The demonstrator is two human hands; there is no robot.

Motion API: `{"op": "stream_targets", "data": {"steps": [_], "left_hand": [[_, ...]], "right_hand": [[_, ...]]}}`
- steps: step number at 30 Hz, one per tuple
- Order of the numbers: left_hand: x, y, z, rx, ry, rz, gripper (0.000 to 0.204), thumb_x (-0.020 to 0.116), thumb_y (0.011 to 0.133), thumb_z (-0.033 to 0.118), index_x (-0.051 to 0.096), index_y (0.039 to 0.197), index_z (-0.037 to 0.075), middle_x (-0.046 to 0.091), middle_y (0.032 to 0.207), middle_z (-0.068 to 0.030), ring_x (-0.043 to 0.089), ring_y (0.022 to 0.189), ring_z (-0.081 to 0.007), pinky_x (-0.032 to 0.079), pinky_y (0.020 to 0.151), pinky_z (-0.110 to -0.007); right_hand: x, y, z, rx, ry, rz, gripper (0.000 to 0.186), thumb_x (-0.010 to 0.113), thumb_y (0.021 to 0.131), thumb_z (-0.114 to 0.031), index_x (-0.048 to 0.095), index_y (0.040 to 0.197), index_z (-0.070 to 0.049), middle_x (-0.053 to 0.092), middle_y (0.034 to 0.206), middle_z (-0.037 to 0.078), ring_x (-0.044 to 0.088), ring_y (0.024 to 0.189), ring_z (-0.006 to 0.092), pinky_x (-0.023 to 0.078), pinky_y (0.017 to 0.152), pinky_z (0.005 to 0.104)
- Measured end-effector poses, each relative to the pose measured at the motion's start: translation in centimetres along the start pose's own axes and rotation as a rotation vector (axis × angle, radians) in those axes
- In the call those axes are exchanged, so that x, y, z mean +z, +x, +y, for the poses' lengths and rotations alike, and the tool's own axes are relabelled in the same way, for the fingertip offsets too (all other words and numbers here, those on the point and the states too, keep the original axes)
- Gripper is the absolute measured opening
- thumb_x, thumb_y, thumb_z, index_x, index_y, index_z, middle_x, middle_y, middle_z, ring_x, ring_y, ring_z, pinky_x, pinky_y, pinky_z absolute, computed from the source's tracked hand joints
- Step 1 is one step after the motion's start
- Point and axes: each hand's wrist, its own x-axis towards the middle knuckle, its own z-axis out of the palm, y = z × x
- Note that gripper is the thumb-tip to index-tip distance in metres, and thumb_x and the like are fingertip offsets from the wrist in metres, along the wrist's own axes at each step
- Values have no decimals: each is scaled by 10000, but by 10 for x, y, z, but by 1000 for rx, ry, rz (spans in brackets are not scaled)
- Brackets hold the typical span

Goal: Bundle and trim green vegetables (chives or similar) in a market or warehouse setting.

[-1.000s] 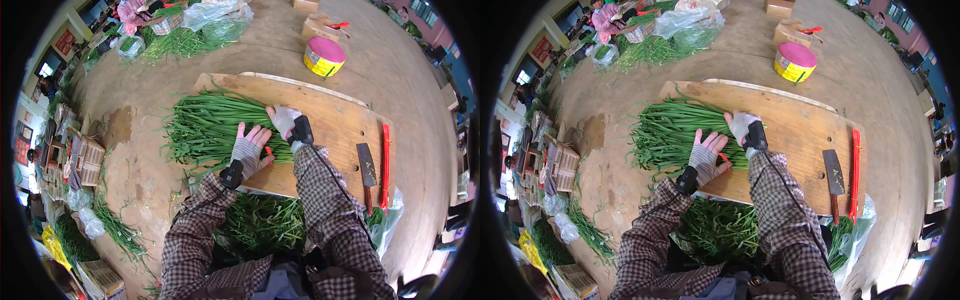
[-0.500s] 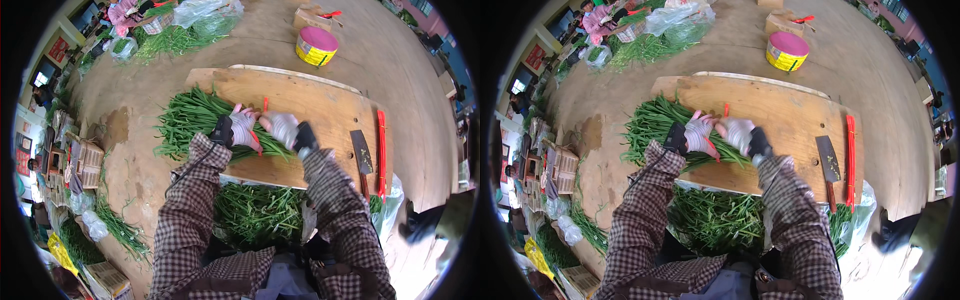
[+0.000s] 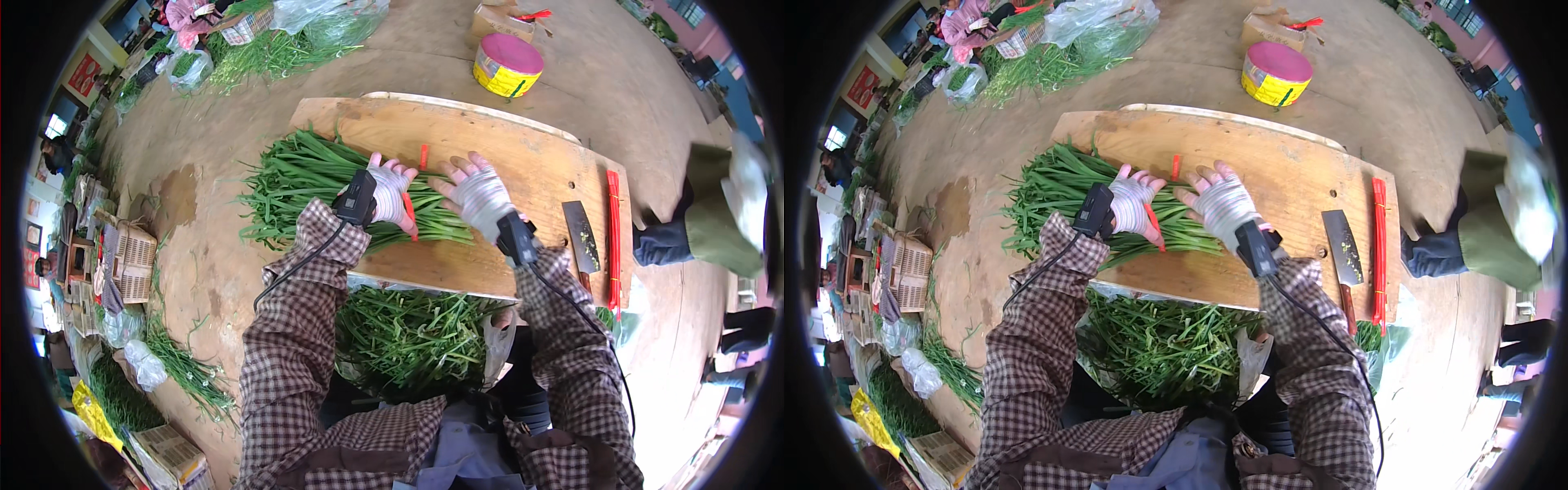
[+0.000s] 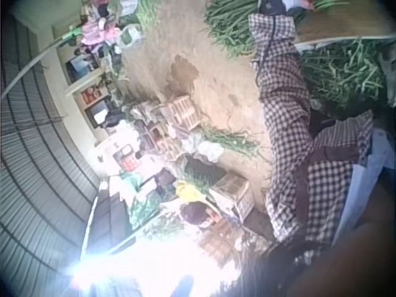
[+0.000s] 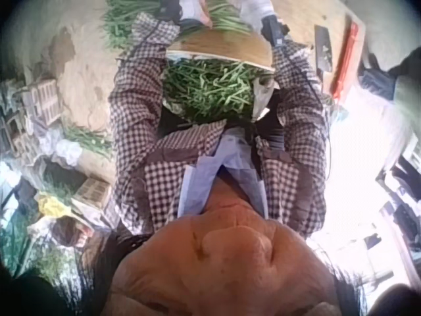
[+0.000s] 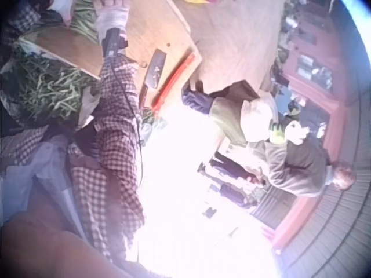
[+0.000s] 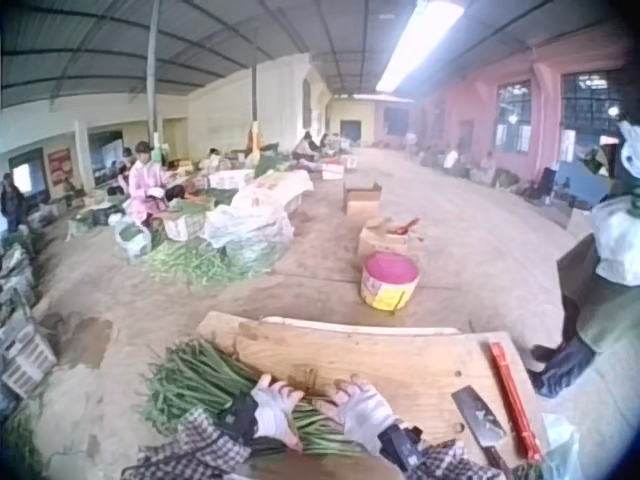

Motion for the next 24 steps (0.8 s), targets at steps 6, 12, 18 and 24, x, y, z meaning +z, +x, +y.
{"op": "stream_targets", "data": {"steps": [6,12,18,24], "left_hand": [[10,-4,-1,19,-14,54,1173,705,495,723,351,1342,-9,423,1338,-190,307,1317,-321,140,1108,-463],[27,2,-6,92,-36,248,1130,721,430,731,422,1280,49,476,1282,-185,364,1280,-320,156,1094,-502],[21,1,-6,205,16,249,1055,729,421,719,466,1182,37,451,1274,-175,359,1248,-318,237,1028,-476],[13,1,-11,137,-256,4,1135,783,443,645,397,1314,27,543,1193,-216,513,1115,-369,330,1021,-405]], "right_hand": [[-2,-5,-19,169,319,-253,960,488,735,-723,225,1443,-130,343,1403,240,357,1291,366,189,1088,488],[-12,8,-5,108,294,-294,1182,721,581,-627,152,1447,-59,395,1352,248,409,1240,384,315,1032,459],[-11,3,-15,137,487,-471,1108,770,560,-574,269,1384,-28,534,1150,202,577,1009,318,486,826,389],[18,10,30,-286,1284,-342,739,690,725,-462,460,1284,-37,568,1179,225,554,1076,321,443,909,400]]}}
